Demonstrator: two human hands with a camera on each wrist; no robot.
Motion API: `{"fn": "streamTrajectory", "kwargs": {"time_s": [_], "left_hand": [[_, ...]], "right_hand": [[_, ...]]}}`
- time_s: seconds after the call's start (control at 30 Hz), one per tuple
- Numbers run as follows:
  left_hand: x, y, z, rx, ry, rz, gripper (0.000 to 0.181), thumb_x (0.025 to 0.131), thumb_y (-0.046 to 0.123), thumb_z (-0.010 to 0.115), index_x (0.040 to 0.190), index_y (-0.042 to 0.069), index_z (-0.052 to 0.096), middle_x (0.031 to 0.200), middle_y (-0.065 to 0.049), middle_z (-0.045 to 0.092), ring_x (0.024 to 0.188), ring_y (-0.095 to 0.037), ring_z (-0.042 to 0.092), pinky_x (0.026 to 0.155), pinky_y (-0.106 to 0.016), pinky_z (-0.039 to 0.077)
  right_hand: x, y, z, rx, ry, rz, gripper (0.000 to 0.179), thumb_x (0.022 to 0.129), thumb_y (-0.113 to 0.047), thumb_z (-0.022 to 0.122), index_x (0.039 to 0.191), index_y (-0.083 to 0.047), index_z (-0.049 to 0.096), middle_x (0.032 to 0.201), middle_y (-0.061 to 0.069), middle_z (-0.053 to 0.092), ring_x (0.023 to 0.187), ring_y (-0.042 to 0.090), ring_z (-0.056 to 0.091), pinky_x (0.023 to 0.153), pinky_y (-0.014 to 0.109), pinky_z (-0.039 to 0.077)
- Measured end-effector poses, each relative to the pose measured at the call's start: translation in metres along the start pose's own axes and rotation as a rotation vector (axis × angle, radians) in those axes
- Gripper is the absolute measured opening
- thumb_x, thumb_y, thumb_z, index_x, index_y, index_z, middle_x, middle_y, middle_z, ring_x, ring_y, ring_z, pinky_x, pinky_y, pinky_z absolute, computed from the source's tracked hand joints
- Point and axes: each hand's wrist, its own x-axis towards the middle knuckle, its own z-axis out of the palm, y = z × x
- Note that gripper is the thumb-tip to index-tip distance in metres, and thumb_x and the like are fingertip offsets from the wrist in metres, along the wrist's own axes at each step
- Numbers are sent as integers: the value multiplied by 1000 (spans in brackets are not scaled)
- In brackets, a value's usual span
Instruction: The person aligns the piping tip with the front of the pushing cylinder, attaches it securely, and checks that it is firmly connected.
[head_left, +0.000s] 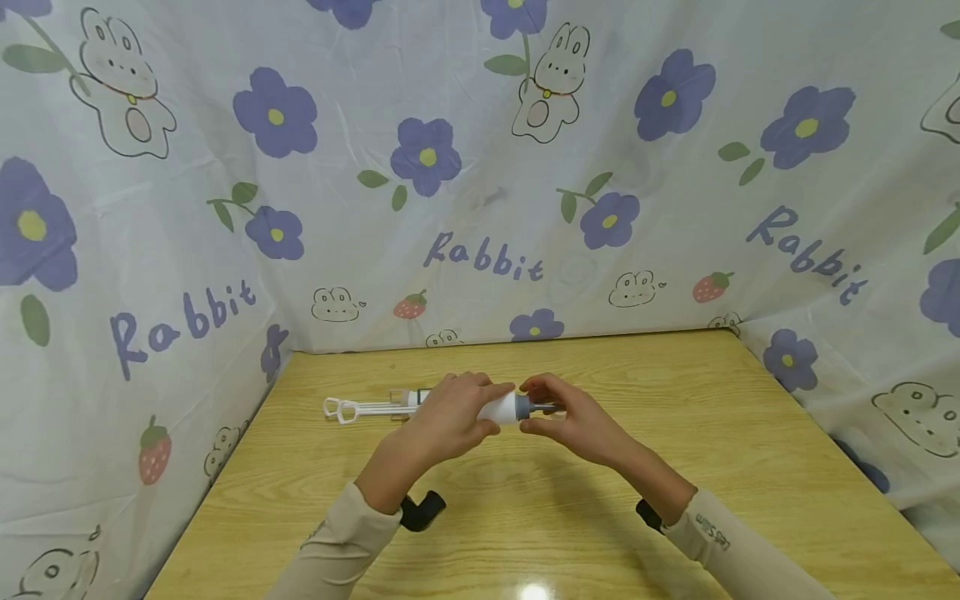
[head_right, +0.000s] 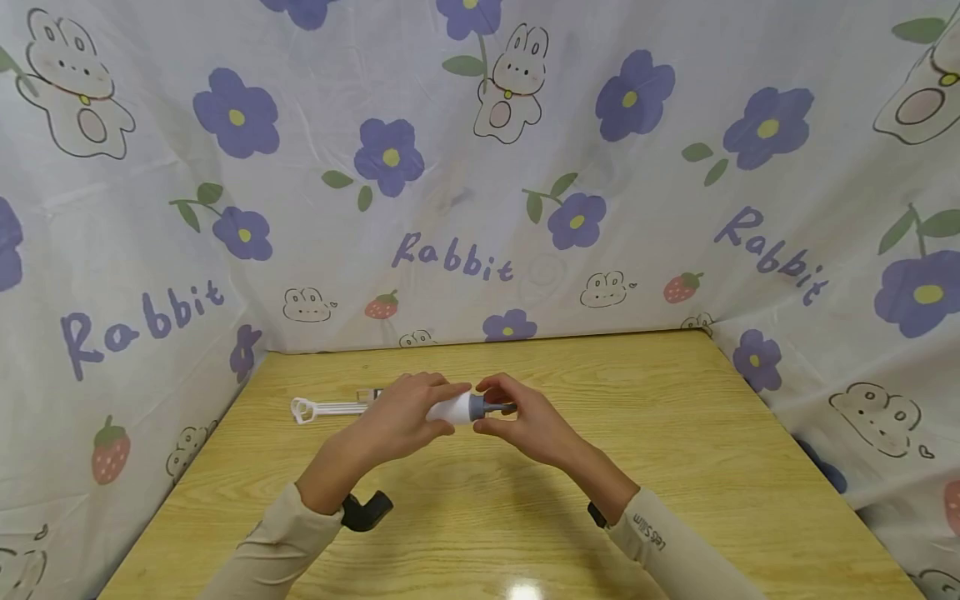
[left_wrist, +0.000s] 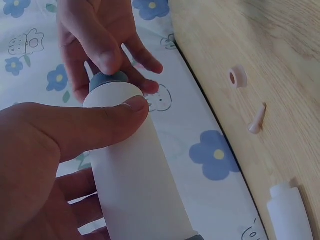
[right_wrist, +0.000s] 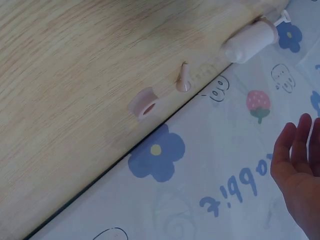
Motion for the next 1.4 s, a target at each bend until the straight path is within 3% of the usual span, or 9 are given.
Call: {"fn": "streamTrajectory", "kwargs": {"time_s": [0.13,0.23,0.43,0.5,0.6,0.67,0.77,1.03,1.4], "left_hand": [[1,2,1,28,27,31,54,92,22,80,143,17,64,123,-9,71,108,-30,66,91,-50,52],[2,4,3,56,49,46,53,92,21,80,142,17,65,121,-7,72,105,-29,67,88,-48,52],[2,4,5,74,66,60,52,92,20,80,141,18,65,120,-7,71,104,-28,67,90,-48,52],[0,1,6,70,61,58,52,92,22,80,142,17,64,120,-7,71,104,-28,67,92,-49,53],[-4,-8,8,56,41,21,54,91,23,81,141,15,64,120,-9,71,102,-28,68,91,-48,55],[-9,-17,10,42,12,-28,54,90,22,82,141,14,64,120,-10,71,101,-29,69,87,-47,57],[-22,-33,18,32,-47,-111,54,89,21,82,140,13,65,121,-12,71,100,-32,69,84,-48,57],[-56,-71,56,13,-166,-258,50,84,10,85,131,8,69,116,-12,74,102,-31,70,87,-51,57],[-60,-72,75,-61,-200,-218,55,81,10,86,133,9,68,118,-12,73,102,-31,69,84,-51,57]], "right_hand": [[-1,2,-1,-12,-5,-20,28,103,-34,65,124,-15,68,118,4,73,115,26,69,95,47,57],[1,3,-3,-40,-20,-21,29,107,-36,57,115,-13,72,103,6,75,100,21,70,86,39,55],[1,3,-3,-70,-22,-3,33,109,-37,53,101,-13,74,92,7,74,67,13,48,64,28,40],[1,2,-1,-51,-16,8,33,109,-38,52,105,-14,75,98,7,75,73,14,55,68,28,44],[0,2,2,-29,-10,34,39,109,-44,50,127,-15,69,118,8,73,101,23,68,85,39,55],[-1,2,2,-26,0,66,47,109,-49,47,141,-17,60,133,9,67,122,30,65,100,50,54],[-1,3,-2,-38,29,104,55,108,-53,45,152,-19,49,147,10,59,134,33,59,109,57,47],[-5,8,-11,-52,24,99,54,109,-51,44,153,-18,48,149,9,56,135,31,58,111,57,46],[-9,12,-11,-52,19,101,53,109,-48,46,150,-15,51,148,11,58,133,33,60,108,56,48]]}}
